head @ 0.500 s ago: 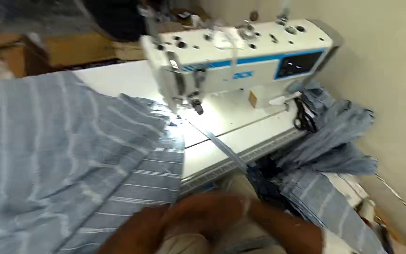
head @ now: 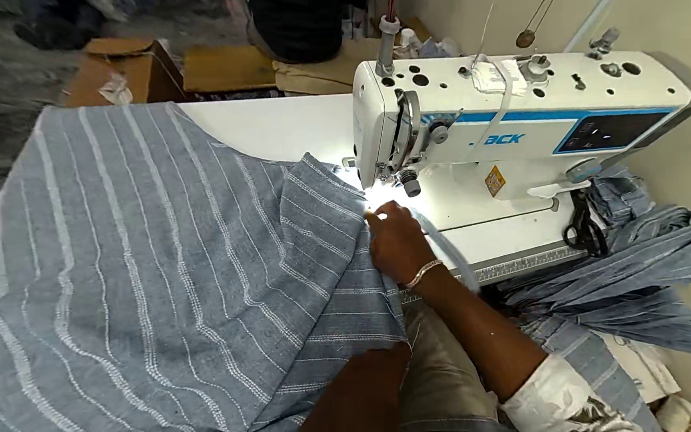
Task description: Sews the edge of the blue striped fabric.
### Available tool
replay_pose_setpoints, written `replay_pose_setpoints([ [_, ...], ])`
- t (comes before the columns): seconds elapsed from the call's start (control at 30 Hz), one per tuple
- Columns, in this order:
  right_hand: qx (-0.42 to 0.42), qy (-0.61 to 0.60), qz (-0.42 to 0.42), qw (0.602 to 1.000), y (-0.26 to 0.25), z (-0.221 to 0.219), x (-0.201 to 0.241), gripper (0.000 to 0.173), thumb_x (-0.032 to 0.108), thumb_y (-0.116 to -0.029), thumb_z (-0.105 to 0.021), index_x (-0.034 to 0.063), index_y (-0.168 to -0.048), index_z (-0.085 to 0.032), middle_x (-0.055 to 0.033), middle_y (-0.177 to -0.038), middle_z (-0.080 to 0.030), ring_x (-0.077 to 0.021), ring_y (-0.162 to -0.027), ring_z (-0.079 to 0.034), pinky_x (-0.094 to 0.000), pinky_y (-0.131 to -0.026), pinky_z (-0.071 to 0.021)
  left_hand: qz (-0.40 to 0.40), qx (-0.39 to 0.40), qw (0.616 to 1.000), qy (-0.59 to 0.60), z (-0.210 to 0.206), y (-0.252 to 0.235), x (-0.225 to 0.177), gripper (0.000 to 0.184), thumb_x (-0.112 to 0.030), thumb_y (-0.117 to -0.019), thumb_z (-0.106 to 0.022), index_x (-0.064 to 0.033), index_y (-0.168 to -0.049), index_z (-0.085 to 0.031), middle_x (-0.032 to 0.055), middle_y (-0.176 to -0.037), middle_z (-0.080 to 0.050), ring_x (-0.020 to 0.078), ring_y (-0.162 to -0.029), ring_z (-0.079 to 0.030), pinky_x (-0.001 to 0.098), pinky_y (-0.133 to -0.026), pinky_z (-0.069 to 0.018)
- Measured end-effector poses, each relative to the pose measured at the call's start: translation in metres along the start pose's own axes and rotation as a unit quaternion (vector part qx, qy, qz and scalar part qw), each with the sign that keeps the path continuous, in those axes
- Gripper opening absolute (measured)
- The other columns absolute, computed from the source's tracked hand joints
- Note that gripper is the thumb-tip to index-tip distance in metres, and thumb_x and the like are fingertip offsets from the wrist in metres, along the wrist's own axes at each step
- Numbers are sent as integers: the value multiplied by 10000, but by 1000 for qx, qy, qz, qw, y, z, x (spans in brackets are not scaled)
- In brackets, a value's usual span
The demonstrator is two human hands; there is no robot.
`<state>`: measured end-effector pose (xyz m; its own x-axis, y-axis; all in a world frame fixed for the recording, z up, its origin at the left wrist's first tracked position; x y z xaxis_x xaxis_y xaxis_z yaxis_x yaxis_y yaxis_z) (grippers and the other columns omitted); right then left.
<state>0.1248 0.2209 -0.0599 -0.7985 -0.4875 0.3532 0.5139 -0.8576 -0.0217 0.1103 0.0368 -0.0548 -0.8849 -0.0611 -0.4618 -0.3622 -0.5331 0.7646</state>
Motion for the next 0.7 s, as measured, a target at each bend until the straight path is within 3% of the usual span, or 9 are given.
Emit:
replay_pose_setpoints([
  [0.07, 61, 12, 133, 989, 7, -10, 44, 671, 45, -798, -762, 270, -1416, -628, -160, -1414, -590, -400, -1289, -551, -704, -997, -413, -6, 7, 1000, 2, -2, -7, 2, 376, -129, -1074, -471, -32, -1437, -484, 270, -1274, -631, 447, -1202, -618, 588, -1008, -491],
  [0.13, 133, -25, 180, 974, 13, -12, 69, 728, -5, -821, -736, 289, -1470, -583, -65, -1479, -579, -327, -1403, -491, -747, -1132, -266, -6, 15, 1000, 0, -2, -10, 2, 374, -122, -1071, -482, -29, -1433, -486, 273, -1260, -634, 448, -1192, -623, 592, -996, -495],
  [0.17, 111, -51, 161, 979, 13, -5, 65, 654, -32, -849, -690, 235, -1441, -616, -64, -1475, -589, -307, -1399, -506, -686, -1143, -320, -15, 8, 1000, 3, -3, -11, 4, 357, -124, -1064, -493, -31, -1408, -504, 264, -1214, -651, 442, -1153, -642, 593, -963, -514],
  [0.23, 4, -73, 53, 996, 11, 12, 30, 445, 36, -946, -629, 112, -1385, -640, -123, -1387, -628, -319, -1265, -604, -523, -1034, -512, -52, -33, 998, 17, -5, -13, 14, 303, -132, -1043, -512, -39, -1329, -546, 232, -1071, -676, 423, -1024, -679, 592, -860, -552],
  [0.33, 8, -38, -106, 994, 12, 9, -17, 470, 279, -1003, -631, 12, -1389, -597, -227, -1298, -596, -389, -1172, -612, -514, -953, -543, -21, 10, 999, 23, -2, -3, 10, 359, -149, -1091, -449, -48, -1434, -489, 252, -1211, -655, 429, -1144, -647, 578, -967, -512],
  [0.43, 34, -15, -121, 992, 11, 9, -24, 426, 158, -961, -607, 25, -1365, -637, -192, -1223, -638, -343, -1099, -650, -494, -906, -558, -20, 24, 1000, 0, 2, -5, -3, 351, -154, -1097, -437, -61, -1432, -487, 246, -1262, -639, 423, -1183, -636, 572, -982, -508],
  [0.53, 48, 3, -111, 993, 11, 7, -18, 417, 116, -965, -593, 18, -1368, -635, -183, -1212, -641, -321, -1055, -675, -474, -887, -573, -26, 6, 1000, 16, 5, -7, 1, 353, -138, -1075, -470, -39, -1414, -495, 257, -1216, -646, 435, -1140, -644, 581, -958, -515],
  [0.63, 45, 9, -111, 993, 13, 4, -19, 407, 123, -986, -565, 23, -1375, -632, -184, -1220, -639, -323, -1033, -685, -474, -870, -581, -21, -26, 998, 55, 4, -11, 13, 426, -359, -1108, -453, -19, -1356, -521, 246, -1114, -670, 414, -1066, -672, 559, -933, -530],
  [0.7, 42, 6, -116, 992, 15, 4, -19, 414, 122, -998, -548, 27, -1393, -621, -186, -1237, -632, -324, -1035, -682, -471, -874, -577, 20, -1, 999, 49, 3, -9, 14, 498, -381, -1086, -507, -4, -1411, -492, 262, -1187, -661, 424, -1141, -651, 562, -985, -511],
])
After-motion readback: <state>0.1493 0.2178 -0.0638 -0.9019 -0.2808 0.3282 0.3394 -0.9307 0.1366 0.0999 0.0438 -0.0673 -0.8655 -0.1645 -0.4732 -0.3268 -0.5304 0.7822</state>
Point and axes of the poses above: each hand's wrist, its own y-axis away from the middle knuckle, its own z-axis out of the back of the hand, x = y × z, the point moved 8 cm from there along -y, towards the middle knuckle
